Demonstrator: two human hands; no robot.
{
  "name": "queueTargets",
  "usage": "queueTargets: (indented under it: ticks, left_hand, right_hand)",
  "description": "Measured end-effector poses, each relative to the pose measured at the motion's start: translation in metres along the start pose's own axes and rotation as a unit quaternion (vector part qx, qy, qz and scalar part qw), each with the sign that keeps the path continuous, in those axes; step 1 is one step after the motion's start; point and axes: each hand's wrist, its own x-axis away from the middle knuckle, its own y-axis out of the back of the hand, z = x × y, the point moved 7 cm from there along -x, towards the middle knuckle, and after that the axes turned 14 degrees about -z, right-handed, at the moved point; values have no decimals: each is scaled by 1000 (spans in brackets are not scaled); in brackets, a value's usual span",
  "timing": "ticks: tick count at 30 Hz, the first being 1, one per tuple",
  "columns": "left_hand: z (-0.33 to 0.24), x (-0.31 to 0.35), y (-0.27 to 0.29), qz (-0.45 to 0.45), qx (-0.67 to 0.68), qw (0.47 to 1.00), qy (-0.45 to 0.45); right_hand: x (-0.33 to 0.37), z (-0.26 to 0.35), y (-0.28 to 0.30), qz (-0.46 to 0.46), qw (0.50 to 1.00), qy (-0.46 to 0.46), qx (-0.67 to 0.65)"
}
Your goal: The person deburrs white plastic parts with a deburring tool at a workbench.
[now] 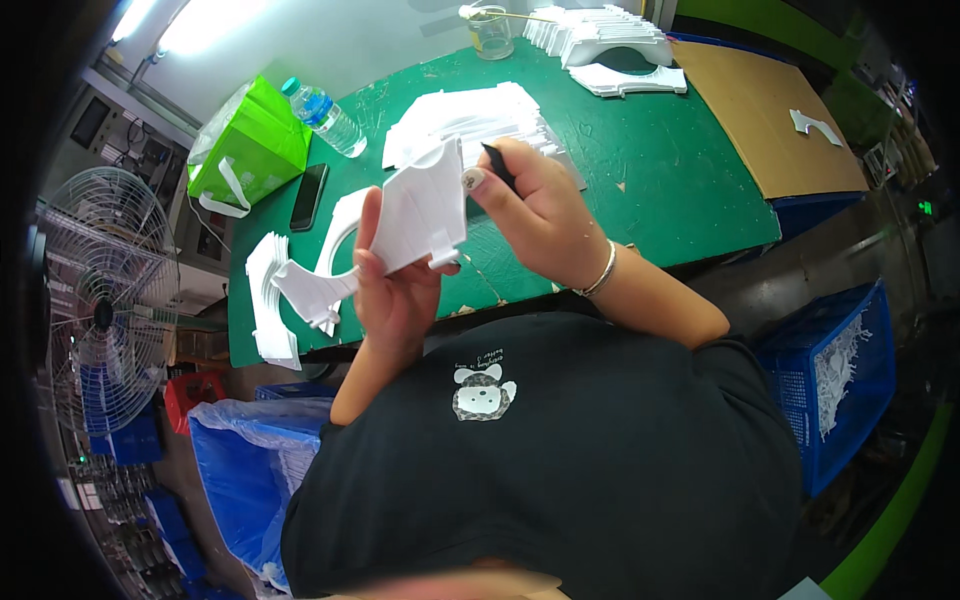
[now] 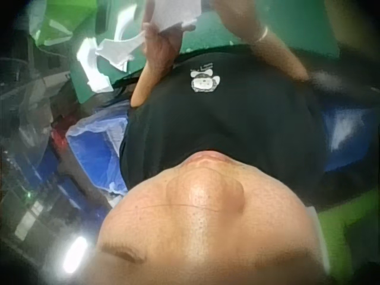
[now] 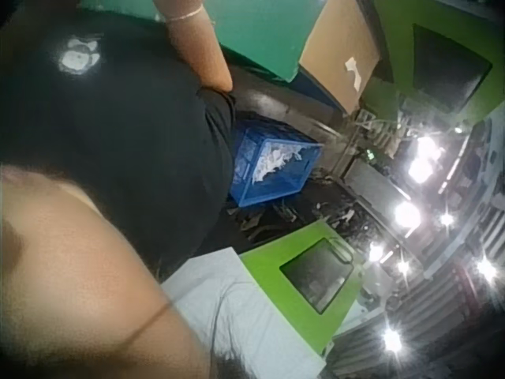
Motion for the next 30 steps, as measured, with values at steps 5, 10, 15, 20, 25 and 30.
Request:
queueTargets:
  ticks: [5, 10, 15, 20, 25, 30]
  left_hand:
    - [11, 6, -5, 78, 31, 995, 61]
    - [17, 11, -2, 41, 9, 997, 72]
    - [17, 12, -4, 88, 44, 991, 85]
    - [13, 13, -6, 117, -4, 992, 54]
    - [12, 16, 0, 118, -17, 992, 40]
    - [2, 13, -3, 131, -36, 991, -11]
  right_hand:
    - [5, 13, -10, -1, 988, -39, -152]
    - [9, 15, -11, -1, 986, -28, -163]
    - [10, 11, -5, 36, 989, -30, -141]
    - [10, 20, -5, 74, 989, -12, -125]
    - [11, 15, -2, 117, 988, 7, -102]
    - [8, 14, 2, 81, 995, 13, -51]
